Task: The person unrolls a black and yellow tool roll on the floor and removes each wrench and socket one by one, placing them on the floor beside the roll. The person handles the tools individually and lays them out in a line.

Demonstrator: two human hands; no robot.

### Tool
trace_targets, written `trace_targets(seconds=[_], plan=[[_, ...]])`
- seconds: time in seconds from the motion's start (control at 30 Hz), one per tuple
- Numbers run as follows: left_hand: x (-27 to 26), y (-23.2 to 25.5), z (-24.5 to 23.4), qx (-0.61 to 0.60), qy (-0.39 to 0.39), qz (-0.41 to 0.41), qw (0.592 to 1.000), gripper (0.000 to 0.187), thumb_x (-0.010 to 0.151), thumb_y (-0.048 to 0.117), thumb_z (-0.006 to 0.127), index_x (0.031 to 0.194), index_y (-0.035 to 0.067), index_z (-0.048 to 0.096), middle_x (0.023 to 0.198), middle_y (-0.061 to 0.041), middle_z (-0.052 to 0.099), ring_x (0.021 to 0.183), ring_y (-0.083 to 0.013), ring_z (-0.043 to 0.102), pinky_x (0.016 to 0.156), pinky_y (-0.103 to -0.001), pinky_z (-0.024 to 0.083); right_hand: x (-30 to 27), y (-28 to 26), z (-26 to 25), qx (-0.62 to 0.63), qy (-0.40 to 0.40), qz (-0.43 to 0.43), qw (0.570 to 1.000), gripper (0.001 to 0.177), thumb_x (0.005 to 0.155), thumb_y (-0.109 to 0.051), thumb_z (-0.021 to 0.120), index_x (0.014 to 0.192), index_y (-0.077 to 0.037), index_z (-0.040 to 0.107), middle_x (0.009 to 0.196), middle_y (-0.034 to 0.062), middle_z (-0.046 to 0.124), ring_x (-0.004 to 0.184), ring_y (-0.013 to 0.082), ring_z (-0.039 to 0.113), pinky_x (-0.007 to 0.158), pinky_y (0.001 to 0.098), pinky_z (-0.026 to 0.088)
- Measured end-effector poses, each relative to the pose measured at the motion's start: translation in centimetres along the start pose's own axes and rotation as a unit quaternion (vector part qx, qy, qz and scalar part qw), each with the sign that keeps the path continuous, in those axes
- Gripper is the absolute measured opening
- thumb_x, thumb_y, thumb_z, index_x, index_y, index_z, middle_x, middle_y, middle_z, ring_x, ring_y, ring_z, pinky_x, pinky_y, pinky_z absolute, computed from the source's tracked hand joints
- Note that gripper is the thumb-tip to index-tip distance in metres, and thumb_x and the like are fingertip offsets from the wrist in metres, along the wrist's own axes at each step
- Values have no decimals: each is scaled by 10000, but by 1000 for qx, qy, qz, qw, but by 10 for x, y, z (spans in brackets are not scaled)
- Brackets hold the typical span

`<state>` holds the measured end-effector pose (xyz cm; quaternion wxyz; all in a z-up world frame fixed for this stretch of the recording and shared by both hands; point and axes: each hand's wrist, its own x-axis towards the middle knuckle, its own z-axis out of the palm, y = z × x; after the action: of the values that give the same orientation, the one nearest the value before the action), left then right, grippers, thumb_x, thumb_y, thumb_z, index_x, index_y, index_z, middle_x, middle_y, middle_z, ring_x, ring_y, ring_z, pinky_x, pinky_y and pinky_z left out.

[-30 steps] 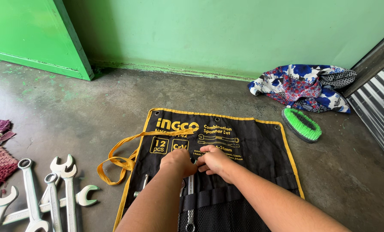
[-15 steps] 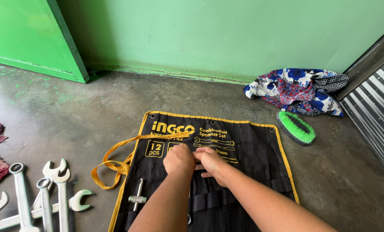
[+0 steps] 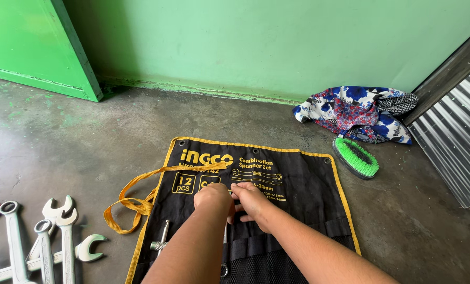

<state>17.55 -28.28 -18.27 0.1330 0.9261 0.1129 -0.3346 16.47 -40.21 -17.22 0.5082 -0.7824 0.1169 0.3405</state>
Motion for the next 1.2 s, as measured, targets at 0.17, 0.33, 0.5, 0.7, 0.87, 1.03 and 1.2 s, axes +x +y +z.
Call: trace_targets(seconds=[0.17,0.33,0.5,0.7,0.87,1.03,1.2], plan=[[-4,0,4,-60,51,13,997,467,820,386,860,1191,141,717,1257,-56,700,1187,-240,680,913,-365,595,-1,-2,1,-26,-16,-3,1000,529,989,-497,438,1397,-171,525,1325,48,634,1096,193,653,985,469,496],[-5,5,-7,-183,167,8,969,330,900,319,723,1171,131,725,1218,-91,732,1144,-275,705,890,-401,601,-7,-13,2,-7,0,4,1000,604,1001,-588,354,1457,-205,452,1344,22,619,1193,206,645,1005,466,505],[-6,4,-28,-308,213,0,927,404,905,387,695,1144,63,721,1186,-149,710,1122,-308,689,923,-429,568,-8,-21,-6,-2,-1,-6,1000,662,966,-642,319,1435,-227,536,1342,10,636,1200,197,611,980,446,481],[-10,-9,-47,-439,249,17,863,327,868,252,624,1079,39,754,1060,-176,757,1041,-313,726,922,-411,554,-9,-11,-22,-111,5,-14,994,530,904,-456,529,1325,-173,682,1238,-9,689,1131,163,605,915,433,501],[-24,-16,-69,-549,228,-11,804,301,875,227,592,1000,2,748,839,-169,769,754,-283,786,705,-379,620,-20,-17,-33,-111,14,18,994,340,959,-287,577,1298,-261,579,1113,-50,680,1029,137,626,885,411,517],[-46,-18,-90,-595,227,-11,771,325,883,283,618,902,-21,734,722,-136,744,639,-239,753,626,-350,602,-36,-34,-38,-94,12,-9,995,242,962,-229,626,1189,-159,671,989,-32,645,831,111,613,823,387,528],[-64,-18,-106,-601,261,7,756,451,870,415,706,864,-35,734,727,-130,736,625,-217,727,641,-353,571,-53,-54,-43,-82,23,-30,996,186,960,-239,645,1120,-147,676,920,-48,633,760,95,601,800,381,524]])
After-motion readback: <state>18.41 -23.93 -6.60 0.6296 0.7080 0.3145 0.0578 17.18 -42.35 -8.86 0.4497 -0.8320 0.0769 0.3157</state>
